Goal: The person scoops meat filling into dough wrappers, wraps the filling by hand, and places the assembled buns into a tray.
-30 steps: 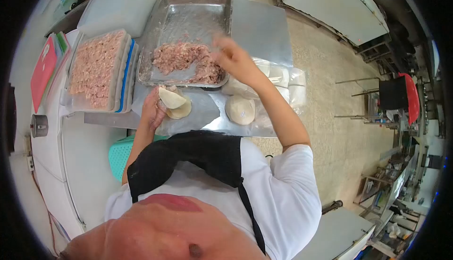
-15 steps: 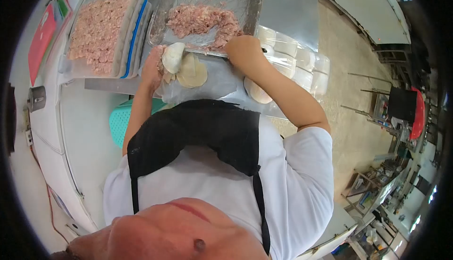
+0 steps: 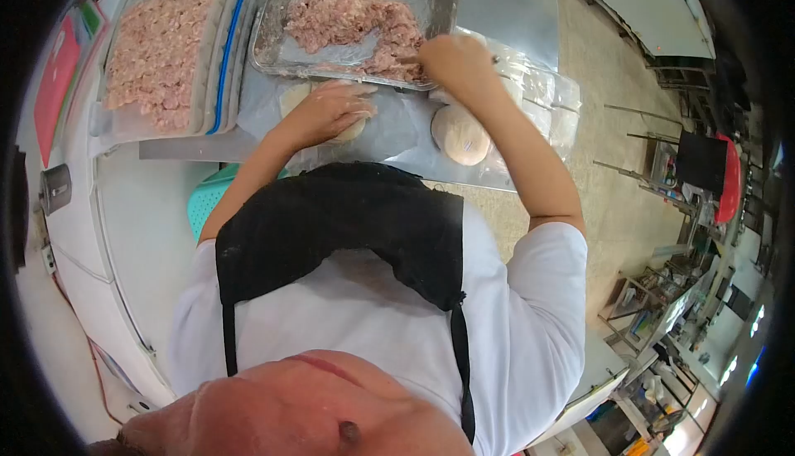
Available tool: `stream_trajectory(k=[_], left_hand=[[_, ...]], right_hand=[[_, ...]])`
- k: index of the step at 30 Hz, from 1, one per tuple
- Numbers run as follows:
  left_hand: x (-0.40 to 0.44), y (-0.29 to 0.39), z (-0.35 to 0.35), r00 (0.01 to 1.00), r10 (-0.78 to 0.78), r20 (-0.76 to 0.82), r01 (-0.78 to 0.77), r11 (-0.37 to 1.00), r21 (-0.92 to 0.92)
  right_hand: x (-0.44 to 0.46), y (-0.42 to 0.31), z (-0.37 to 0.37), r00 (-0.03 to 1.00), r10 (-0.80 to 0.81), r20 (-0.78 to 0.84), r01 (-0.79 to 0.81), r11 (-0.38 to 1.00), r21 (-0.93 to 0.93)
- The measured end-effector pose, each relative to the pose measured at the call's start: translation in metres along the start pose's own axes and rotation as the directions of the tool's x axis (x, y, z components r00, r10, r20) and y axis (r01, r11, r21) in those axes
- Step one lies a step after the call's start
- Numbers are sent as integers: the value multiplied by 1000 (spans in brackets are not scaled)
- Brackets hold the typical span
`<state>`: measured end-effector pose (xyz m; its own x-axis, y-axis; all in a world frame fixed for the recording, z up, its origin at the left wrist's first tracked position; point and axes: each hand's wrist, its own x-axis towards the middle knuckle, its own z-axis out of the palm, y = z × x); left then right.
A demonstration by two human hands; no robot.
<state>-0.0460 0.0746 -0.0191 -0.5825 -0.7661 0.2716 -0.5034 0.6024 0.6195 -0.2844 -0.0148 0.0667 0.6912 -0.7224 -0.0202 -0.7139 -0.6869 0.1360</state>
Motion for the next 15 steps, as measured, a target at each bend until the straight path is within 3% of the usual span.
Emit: stream_trajectory(k=[4,7,10,13,15], left_hand=[[10,2,4,999,-33,32,33,999,-10],[14,0,9,1000,0,-15,-1,999,-45],[19,3,7,995,-74,68,79,994,-69],[28,1,3,990,-59,126,59,998,5],[33,-5,7,987,-75,139,73,997,23]], right_hand=[[7,0,13,997,21,74,-21,1000,3],[-3,-40,23,997,-64,-38,64,998,-7],[2,-33,24,990,-84,-116,96,991,99],[25,-15,8,998,-51,-34,53,997,63],[32,-25,21,993,-88,-79,91,995,34]])
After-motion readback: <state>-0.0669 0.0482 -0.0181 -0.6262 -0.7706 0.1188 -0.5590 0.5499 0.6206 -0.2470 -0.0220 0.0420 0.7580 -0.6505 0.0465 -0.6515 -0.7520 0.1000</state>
